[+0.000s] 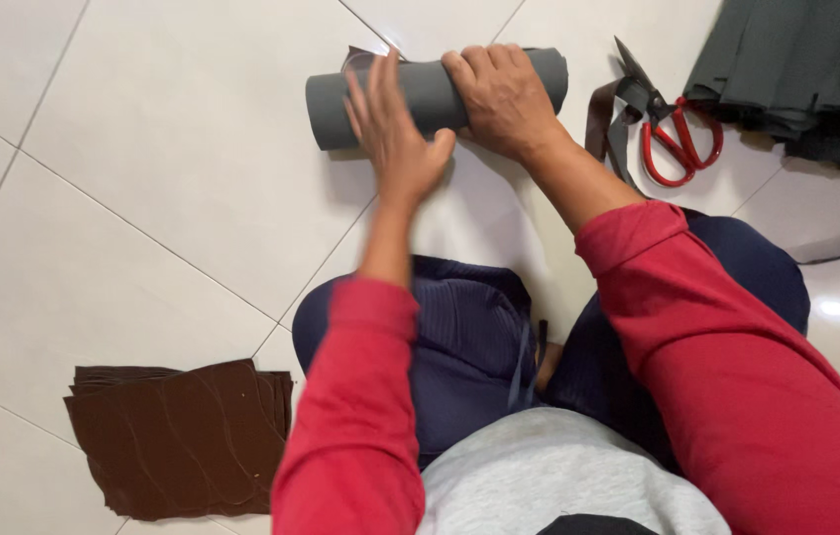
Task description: The person sits on the floor and repeatedly rolls stacks of brown shoe insole cutouts into cylinders. They wrap a dark strap around each roll and use scissors to trim the excess strap, then tie the strap to secure the bundle.
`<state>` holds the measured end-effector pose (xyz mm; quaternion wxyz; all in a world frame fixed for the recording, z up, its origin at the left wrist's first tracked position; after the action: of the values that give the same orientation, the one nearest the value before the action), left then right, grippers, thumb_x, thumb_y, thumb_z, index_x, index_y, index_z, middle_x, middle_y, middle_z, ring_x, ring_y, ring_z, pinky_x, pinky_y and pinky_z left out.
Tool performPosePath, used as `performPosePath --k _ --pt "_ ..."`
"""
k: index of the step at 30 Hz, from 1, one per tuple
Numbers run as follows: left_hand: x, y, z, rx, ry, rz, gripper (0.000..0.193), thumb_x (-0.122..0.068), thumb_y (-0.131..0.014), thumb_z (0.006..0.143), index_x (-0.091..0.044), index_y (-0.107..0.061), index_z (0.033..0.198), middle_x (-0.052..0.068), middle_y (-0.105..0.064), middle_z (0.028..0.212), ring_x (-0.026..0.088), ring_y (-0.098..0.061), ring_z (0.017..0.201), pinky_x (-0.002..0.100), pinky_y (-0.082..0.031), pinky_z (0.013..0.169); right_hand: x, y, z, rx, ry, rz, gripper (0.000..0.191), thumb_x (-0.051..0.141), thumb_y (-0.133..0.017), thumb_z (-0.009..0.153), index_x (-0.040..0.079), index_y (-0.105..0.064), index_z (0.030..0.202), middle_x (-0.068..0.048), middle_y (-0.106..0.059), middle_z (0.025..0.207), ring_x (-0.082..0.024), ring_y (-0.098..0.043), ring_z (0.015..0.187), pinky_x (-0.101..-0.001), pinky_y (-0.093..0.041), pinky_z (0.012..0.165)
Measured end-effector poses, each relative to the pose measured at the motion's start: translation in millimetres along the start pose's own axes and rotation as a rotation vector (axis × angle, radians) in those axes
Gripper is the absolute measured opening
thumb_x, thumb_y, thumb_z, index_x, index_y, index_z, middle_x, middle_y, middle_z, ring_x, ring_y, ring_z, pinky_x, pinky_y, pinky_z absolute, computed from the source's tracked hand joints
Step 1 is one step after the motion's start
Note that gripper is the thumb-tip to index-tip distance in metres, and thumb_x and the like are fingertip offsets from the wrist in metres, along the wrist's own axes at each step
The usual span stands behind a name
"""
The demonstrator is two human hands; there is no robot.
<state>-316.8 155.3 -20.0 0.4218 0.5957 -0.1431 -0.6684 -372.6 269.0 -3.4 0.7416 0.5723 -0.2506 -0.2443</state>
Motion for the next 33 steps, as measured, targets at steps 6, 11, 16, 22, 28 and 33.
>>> performPosePath --k 6,11,16,22,28,33 --pt "21.4 -72.1 -97.1 0.02 0.898 -0.811 0.089 -0.041 -0.075 0.092 0.006 -0.027 0.151 0.024 -0.033 0.152 0.033 -0.036 0.142 0.045 -0.032 0.116 -6.7 -29.1 -10.0 0.207 -0.209 0.106 0.057 0.026 -0.083 0.077 0.004 -0.057 0.123 -0.016 -0.065 0.108 -0.035 -0.065 0.099 -0.0453 -0.051 0.087" --pt "17.7 -92.1 -110.4 0.141 0.93 -1.059 0.079 -0.043 -0.076 0.09 0.012 -0.048 0.139 0.022 -0.06 0.135 0.028 -0.058 0.126 0.037 -0.046 0.107 2.8 -49.0 -70.6 0.354 -0.55 0.396 0.059 0.039 -0.077 0.084 0.0 -0.054 0.122 -0.026 -0.066 0.106 -0.047 -0.065 0.099 -0.0558 -0.05 0.085" --pt "0.9 -91.2 -132.0 0.204 0.947 -1.11 0.064 -0.029 -0.083 0.088 0.009 -0.052 0.13 0.019 -0.066 0.124 0.025 -0.067 0.113 0.034 -0.055 0.095 8.5 -45.1 -123.7 0.456 -0.784 0.618 0.063 0.035 -0.069 0.088 0.002 -0.051 0.138 -0.029 -0.069 0.116 -0.045 -0.066 0.11 -0.052 -0.051 0.093" --pt "-37.5 -68.2 -131.7 0.386 0.84 -1.224 0.05 -0.021 -0.082 0.084 0.003 -0.061 0.121 0.013 -0.07 0.108 0.021 -0.069 0.096 0.034 -0.057 0.082 17.4 -5.4 -153.2 0.488 -0.839 0.806 0.086 0.036 -0.086 0.065 -0.003 -0.047 0.131 -0.027 -0.067 0.113 -0.038 -0.068 0.108 -0.0434 -0.054 0.091" --pt "-59.4 -62.4 -122.9 0.49 0.857 -1.205 0.046 -0.023 -0.076 0.089 0.006 -0.061 0.121 0.013 -0.071 0.102 0.02 -0.07 0.09 0.034 -0.059 0.077 -3.9 21.6 -181.8 0.396 -0.648 1.297 0.062 0.03 -0.066 0.091 0.004 -0.045 0.144 -0.015 -0.06 0.134 -0.027 -0.059 0.124 -0.0369 -0.048 0.101" --pt "-47.9 -67.7 -101.5 0.486 0.737 -1.336 0.05 -0.026 -0.073 0.097 0.006 -0.055 0.131 0.013 -0.067 0.113 0.02 -0.067 0.1 0.035 -0.059 0.086 -85.5 26.8 -219.9 0.219 -0.541 0.436 0.043 0.004 -0.064 0.085 0.007 -0.072 0.127 -0.012 -0.068 0.126 -0.032 -0.063 0.114 -0.0401 -0.052 0.096"
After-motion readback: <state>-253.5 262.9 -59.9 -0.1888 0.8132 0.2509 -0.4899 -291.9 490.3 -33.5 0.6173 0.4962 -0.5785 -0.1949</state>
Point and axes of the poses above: each hand's wrist, its own z-axis towards the middle knuckle, its own y-axis out of the back of the hand, x = y × z, the point moved 10 cm from there along z, towards the middle knuckle
